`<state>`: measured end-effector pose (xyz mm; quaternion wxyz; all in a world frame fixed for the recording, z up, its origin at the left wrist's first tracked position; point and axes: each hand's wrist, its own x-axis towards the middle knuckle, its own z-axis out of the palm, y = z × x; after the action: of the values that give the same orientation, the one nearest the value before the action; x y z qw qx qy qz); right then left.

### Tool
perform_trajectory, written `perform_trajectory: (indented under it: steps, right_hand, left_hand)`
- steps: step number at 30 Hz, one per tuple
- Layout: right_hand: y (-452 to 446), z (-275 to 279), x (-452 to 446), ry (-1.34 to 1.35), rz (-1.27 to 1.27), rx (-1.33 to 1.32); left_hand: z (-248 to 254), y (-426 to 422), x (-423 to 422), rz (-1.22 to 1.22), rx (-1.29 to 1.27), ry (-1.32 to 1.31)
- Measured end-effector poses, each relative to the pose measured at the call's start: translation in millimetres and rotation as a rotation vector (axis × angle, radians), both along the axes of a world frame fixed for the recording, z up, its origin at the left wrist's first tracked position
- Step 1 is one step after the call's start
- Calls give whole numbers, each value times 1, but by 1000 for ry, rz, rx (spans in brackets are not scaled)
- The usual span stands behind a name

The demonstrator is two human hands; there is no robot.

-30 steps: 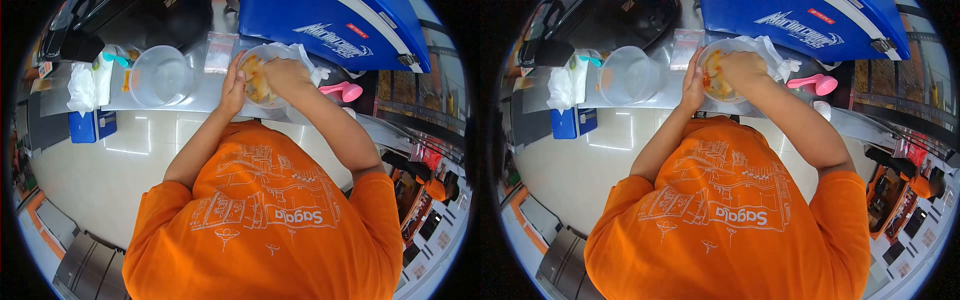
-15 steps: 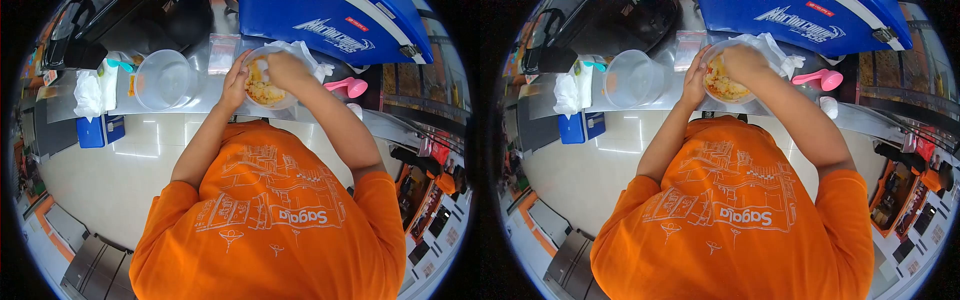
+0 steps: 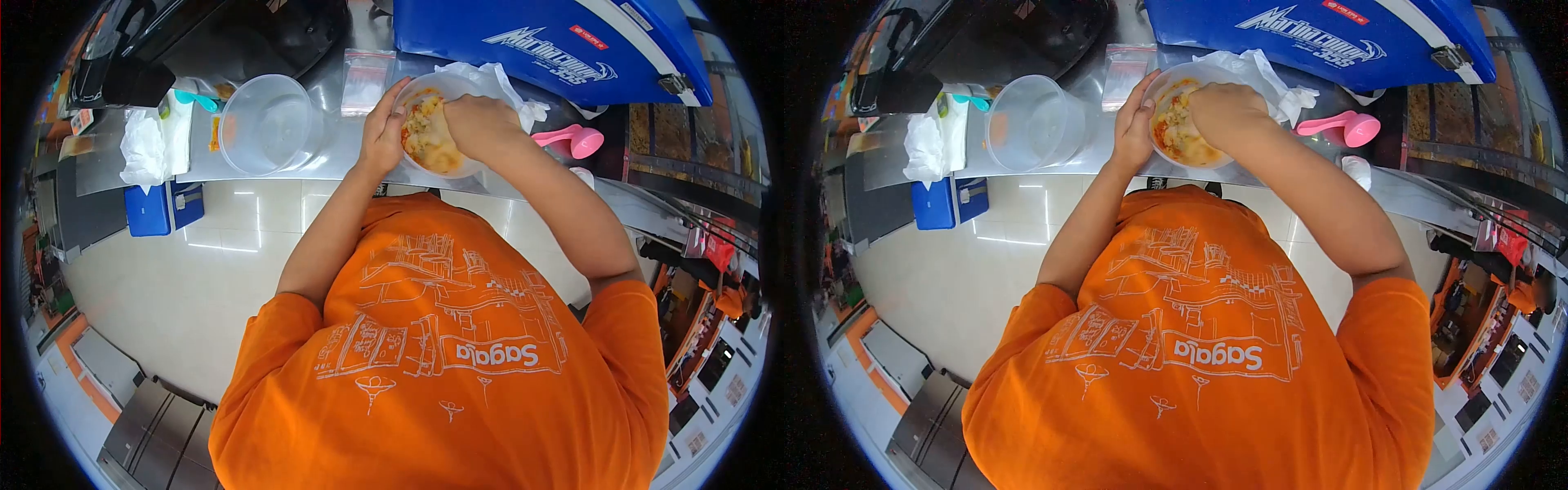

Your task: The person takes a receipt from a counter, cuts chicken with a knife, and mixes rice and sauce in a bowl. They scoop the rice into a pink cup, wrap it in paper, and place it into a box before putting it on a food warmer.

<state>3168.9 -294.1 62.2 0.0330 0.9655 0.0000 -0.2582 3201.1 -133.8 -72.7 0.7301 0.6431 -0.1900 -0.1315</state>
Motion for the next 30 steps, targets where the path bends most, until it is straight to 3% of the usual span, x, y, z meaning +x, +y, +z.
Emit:
perform_trajectory:
  steps: [2, 5, 8, 11, 15, 18, 20, 21, 23, 24, 26, 30]
  right_hand:
    - [-2, -4, -2, 0, -90, 210]
    - [7, 3, -1, -112, -160, 286]
    - [12, -16, -10, 16, -154, 316]
    - [-3, 11, -4, 31, -61, 143]
    - [-10, 21, 4, -80, -140, 16]
    - [-3, -19, -4, -121, -25, 46]
    - [-2, -29, -10, -86, 205, 296]
    - [-4, -25, -14, -83, 200, 298]
    - [-15, -5, -16, -56, 372, 272]
    - [-18, 5, -13, -56, 371, 271]
    - [-21, 19, -9, -120, 304, 14]
    - [-24, 6, -8, -113, 206, -59]
  left_hand:
    - [-1, 1, -2, -10, -18, 3]
    - [0, 0, 3, -4, -32, 3]
    - [-1, 5, -1, -37, -26, 37]
    - [0, 3, 3, -55, -21, 33]
    - [1, 0, 4, -38, 12, -11]
    - [-1, 1, 6, -98, 26, 31]
    - [3, 2, 7, -73, 33, 9]
    - [5, 3, 6, -52, 39, -12]
    - [0, 2, 5, -61, 31, -16]
    - [-1, 2, 4, -65, 24, -20]
    - [3, 2, 3, -58, 25, -12]
    - [0, 0, 2, -46, 8, -13]
